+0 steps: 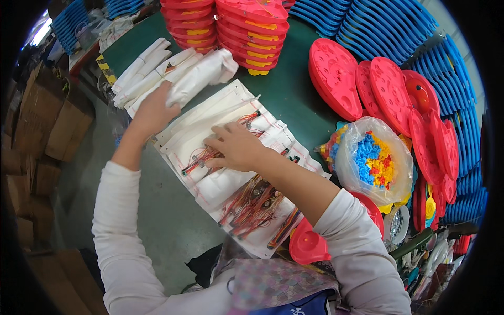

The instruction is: The person assembles small craft kits by placing colorful plastic pieces into red and blue plastic trays, using a green handheld tool to secure components. They handle star-shaped pieces, small beads, and pre-assembled kits laid out on a white sheet, then place finished items into white packaging.

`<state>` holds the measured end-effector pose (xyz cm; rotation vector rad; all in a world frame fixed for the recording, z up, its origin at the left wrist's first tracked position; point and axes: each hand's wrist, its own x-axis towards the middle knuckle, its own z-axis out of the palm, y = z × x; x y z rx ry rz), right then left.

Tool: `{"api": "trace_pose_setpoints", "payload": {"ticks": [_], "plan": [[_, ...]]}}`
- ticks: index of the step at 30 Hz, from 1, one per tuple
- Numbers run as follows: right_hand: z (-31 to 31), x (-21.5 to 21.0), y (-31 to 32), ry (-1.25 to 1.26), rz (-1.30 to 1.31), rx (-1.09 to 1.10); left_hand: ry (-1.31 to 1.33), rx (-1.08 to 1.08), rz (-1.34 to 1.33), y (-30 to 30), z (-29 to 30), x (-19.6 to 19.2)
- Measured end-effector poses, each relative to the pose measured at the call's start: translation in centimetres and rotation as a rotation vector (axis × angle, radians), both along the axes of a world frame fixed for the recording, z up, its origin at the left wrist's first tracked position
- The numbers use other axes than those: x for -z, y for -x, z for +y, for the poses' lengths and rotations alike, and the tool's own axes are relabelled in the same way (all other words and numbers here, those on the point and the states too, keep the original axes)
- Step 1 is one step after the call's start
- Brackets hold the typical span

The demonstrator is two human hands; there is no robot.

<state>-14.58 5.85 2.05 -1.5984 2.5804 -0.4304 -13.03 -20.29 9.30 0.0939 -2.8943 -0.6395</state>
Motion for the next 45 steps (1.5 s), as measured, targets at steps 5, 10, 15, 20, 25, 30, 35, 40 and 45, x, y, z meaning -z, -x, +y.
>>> {"api": "trace_pose_setpoints", "payload": {"ticks": [5,10,15,20,25,30,35,40,45], "plan": [[0.1,0.4,-0.2,0.033,-0.024,0.019,0.031,-0.035,0.257,-5.4,2.0,-4.6],[0.8,0.4,1.8,0.317,-0.463,0.230,0.051,0.096,0.273,-11.3,6.3,-5.6],[2.1,-3.1,1.7,1.251,-1.465,0.614,0.106,-0.028,0.273,-14.0,7.5,-5.3],[5.0,-6.5,-3.1,1.376,-1.696,0.760,0.248,-0.111,0.395,-14.3,7.5,-4.3],[5.3,-9.2,-2.8,1.337,-1.793,0.302,0.433,0.105,0.423,-14.9,9.4,-4.7],[6.0,-9.9,-1.8,1.155,-1.734,0.209,0.232,0.186,0.283,-15.4,10.3,-4.7],[7.9,-6.9,-0.6,1.180,-1.694,0.142,-0.136,0.260,-0.030,-14.2,10.5,-5.6],[10.2,-6.3,0.4,0.909,-1.577,0.112,-0.451,0.426,-0.359,-12.6,9.8,-4.8],[10.3,-6.1,2.9,0.631,-1.439,0.171,-0.441,0.537,-0.552,-8.5,6.9,-3.3]]}}
